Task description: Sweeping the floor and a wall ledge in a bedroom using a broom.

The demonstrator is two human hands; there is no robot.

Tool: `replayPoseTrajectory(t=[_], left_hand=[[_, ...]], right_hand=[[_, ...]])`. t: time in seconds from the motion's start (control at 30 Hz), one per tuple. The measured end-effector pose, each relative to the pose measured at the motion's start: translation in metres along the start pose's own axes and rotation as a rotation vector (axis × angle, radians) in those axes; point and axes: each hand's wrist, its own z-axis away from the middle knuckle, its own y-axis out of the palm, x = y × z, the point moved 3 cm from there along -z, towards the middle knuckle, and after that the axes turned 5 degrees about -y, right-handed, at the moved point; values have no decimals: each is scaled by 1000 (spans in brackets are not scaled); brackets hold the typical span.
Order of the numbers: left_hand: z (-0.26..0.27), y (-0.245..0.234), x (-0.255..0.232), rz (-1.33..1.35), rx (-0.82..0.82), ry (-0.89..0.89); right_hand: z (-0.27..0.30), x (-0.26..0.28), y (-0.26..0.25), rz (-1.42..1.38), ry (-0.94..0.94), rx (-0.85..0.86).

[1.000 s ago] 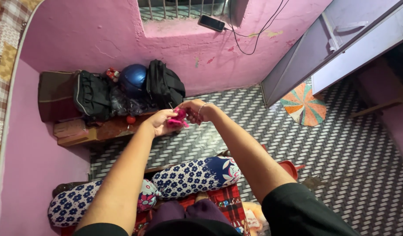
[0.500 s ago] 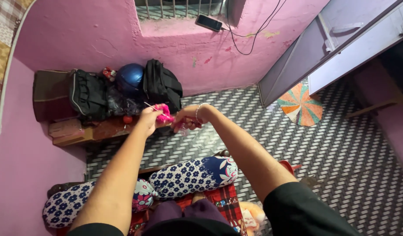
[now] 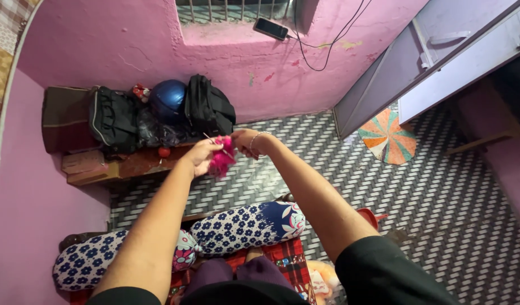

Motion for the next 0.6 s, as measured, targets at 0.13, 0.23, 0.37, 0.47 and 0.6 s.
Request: replayPoseTrajectory(t=[0.13,0.23,0.37,0.47,0.6], left_hand=[[-43,-35,8,200,54,243],[-30,-22,3,249,-78,242],[-44,-37,9,310,-107,380],[-46,-41,15,301,-178,387],[-67,-59,29,291,-215,374]], right_hand=[[43,25,30,-161,97,24],[52,30,42,-282,122,81],[47,26,45,-323,18,175],[34,16,36,-204,23,52],[14,-3,18,-198,-2,-136]])
